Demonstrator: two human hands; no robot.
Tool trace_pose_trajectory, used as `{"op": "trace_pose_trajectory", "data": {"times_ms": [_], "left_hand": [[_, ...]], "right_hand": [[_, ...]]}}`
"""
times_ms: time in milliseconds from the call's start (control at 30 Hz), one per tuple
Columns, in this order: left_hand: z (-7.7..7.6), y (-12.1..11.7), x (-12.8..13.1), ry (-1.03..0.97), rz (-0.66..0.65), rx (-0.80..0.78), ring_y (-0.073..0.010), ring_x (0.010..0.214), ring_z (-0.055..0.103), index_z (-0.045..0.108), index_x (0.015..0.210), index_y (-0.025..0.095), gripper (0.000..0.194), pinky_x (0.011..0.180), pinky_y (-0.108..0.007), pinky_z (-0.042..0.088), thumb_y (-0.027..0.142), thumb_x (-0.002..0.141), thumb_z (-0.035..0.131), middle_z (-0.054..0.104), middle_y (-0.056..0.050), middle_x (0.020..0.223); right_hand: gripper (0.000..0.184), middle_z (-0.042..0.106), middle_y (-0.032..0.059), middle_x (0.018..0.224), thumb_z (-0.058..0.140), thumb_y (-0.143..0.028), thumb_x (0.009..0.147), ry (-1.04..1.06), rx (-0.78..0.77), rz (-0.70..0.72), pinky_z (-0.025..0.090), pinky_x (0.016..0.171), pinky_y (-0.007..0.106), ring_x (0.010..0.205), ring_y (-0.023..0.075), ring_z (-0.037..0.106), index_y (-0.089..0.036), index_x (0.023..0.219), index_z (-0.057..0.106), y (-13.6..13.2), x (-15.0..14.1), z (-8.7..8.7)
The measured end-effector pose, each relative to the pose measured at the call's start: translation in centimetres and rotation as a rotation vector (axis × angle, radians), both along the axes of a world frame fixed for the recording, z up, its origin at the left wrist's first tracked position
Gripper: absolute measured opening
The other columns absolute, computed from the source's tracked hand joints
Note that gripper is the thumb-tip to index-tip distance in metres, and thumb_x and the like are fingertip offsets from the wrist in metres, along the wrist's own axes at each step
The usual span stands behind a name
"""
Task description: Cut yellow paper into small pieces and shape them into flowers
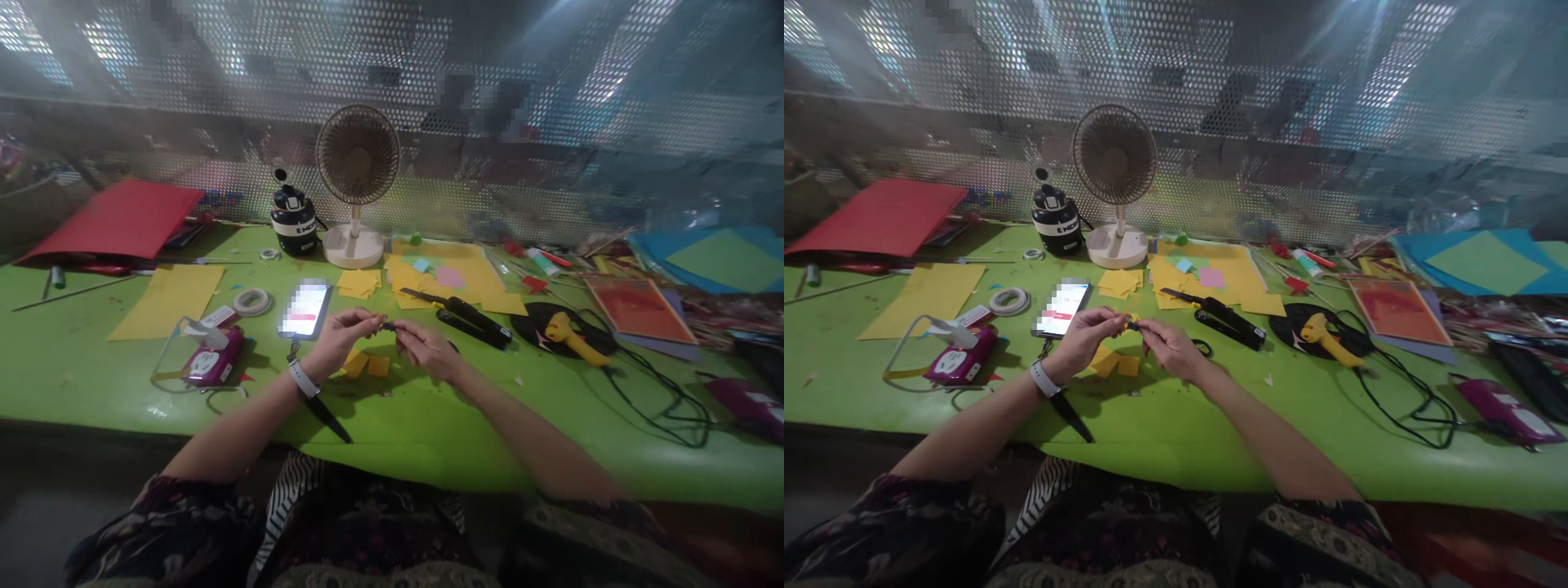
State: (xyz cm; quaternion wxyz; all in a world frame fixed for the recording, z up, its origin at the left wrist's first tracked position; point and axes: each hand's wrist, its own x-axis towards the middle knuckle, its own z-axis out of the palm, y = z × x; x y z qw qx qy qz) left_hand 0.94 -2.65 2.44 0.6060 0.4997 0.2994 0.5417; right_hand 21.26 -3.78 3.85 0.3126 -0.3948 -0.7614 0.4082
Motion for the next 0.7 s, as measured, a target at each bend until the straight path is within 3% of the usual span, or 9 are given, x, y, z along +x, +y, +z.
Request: {"op": "trace_pose_trajectory", "data": {"times_ms": [67, 133, 233, 433, 700], "left_hand": [[0.1, -0.1, 0.1, -0.017, 0.041, 0.003, -0.0089, 0.063, 0.056, 0.075, 0.074, 0.019, 0.015, 0.064, -0.025, 0.046, 0.030, 0.069, 0.084, 0.069, -0.001, 0.070], [0.2, -0.1, 0.2, -0.028, 0.080, 0.005, -0.0086, 0.062, 0.056, 0.075, 0.073, 0.019, 0.016, 0.064, -0.025, 0.046, 0.030, 0.068, 0.084, 0.068, 0.000, 0.068], [0.2, -0.1, 0.2, -0.028, 0.112, 0.010, -0.0085, 0.061, 0.055, 0.074, 0.073, 0.019, 0.016, 0.063, -0.025, 0.046, 0.030, 0.068, 0.084, 0.068, 0.000, 0.068], [0.2, -0.1, 0.3, -0.040, 0.127, 0.003, -0.0076, 0.059, 0.055, 0.072, 0.071, 0.018, 0.016, 0.061, -0.024, 0.045, 0.030, 0.069, 0.084, 0.067, 0.001, 0.066], [-0.2, 0.2, 0.2, -0.019, 0.095, 0.044, -0.0081, 0.061, 0.057, 0.072, 0.071, 0.018, 0.017, 0.063, -0.025, 0.047, 0.031, 0.070, 0.083, 0.067, 0.000, 0.067]], "right_hand": [[0.040, 0.068, 0.0045, 0.084, 0.042, -0.045, 0.099, -0.031, 0.106, -0.005, 0.051, 0.056, 0.028, 0.058, 0.0135, 0.059, -0.021, 0.123, 0.063, 0.0, -0.3, -0.3], [0.040, 0.071, 0.0094, 0.104, 0.047, -0.043, 0.097, -0.069, 0.269, -0.026, 0.056, 0.075, 0.036, 0.083, 0.0200, 0.067, -0.021, 0.128, 0.061, -0.1, -0.5, -0.7], [0.043, 0.067, 0.0132, 0.122, 0.051, -0.038, 0.097, -0.127, 0.441, -0.086, 0.054, 0.090, 0.044, 0.104, 0.0254, 0.066, -0.022, 0.136, 0.054, -0.2, -0.8, -1.3], [0.035, 0.072, 0.0109, 0.107, 0.045, -0.026, 0.100, -0.138, 0.606, -0.097, 0.056, 0.084, 0.040, 0.094, 0.0221, 0.068, -0.021, 0.132, 0.060, 0.2, -0.6, -1.8], [0.037, 0.074, 0.0090, 0.099, 0.049, -0.030, 0.098, -0.095, 0.442, 0.024, 0.058, 0.075, 0.038, 0.083, 0.0206, 0.067, -0.024, 0.131, 0.064, 0.7, 0.3, -0.2]]}}
